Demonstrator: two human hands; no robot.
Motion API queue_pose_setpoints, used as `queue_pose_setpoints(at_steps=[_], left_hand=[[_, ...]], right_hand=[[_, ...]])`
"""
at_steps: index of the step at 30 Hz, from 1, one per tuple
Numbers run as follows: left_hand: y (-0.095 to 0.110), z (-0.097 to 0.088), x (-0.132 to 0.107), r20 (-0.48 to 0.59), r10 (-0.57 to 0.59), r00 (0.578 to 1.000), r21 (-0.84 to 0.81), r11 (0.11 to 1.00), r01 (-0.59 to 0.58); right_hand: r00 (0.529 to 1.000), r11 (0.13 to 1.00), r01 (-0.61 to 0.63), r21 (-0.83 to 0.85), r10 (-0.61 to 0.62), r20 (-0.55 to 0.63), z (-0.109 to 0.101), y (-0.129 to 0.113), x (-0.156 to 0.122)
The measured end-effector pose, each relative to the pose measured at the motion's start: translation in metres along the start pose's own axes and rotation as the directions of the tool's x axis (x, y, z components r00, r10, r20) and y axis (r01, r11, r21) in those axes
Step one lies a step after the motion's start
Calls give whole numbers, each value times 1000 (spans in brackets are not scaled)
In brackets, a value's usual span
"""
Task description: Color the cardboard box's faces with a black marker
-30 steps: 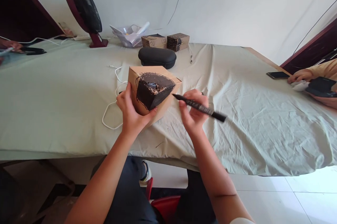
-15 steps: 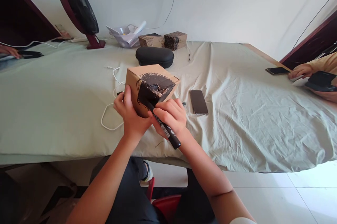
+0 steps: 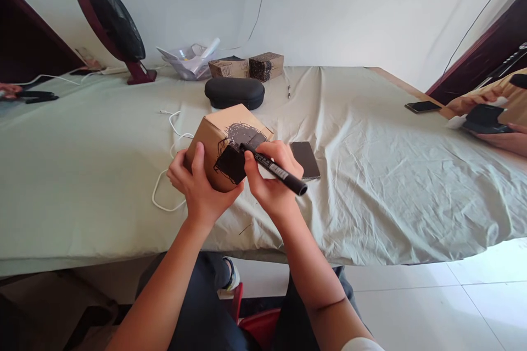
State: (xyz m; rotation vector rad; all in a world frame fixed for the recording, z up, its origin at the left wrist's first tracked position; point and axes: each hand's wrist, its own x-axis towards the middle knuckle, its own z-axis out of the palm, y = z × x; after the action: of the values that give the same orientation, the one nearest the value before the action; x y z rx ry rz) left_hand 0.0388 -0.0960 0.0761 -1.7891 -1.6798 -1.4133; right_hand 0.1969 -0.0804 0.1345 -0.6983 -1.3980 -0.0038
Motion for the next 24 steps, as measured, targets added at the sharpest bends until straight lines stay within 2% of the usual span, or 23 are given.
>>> queue_pose_setpoints(at_steps=[3, 7, 15, 21, 24], left_hand=[[-5, -3, 3, 13, 64, 998, -12, 998, -64], [-11, -5, 5, 20, 113, 993, -51, 992, -112], [-12, -5, 6, 25, 58, 998, -123, 991, -54], [-14, -4, 8, 44, 42, 998, -134, 990, -36], [-14, -3, 7, 49, 36, 998, -163, 986, -28]], right_hand=[[993, 989, -117, 89, 116, 25, 1, 5, 4], [974, 972, -227, 66, 226, 29, 0, 14, 10], [935, 930, -355, 99, 356, 14, -9, 26, 14], [881, 853, -470, 228, 467, 69, -14, 33, 17], [873, 820, -482, 308, 480, 87, -12, 35, 15]])
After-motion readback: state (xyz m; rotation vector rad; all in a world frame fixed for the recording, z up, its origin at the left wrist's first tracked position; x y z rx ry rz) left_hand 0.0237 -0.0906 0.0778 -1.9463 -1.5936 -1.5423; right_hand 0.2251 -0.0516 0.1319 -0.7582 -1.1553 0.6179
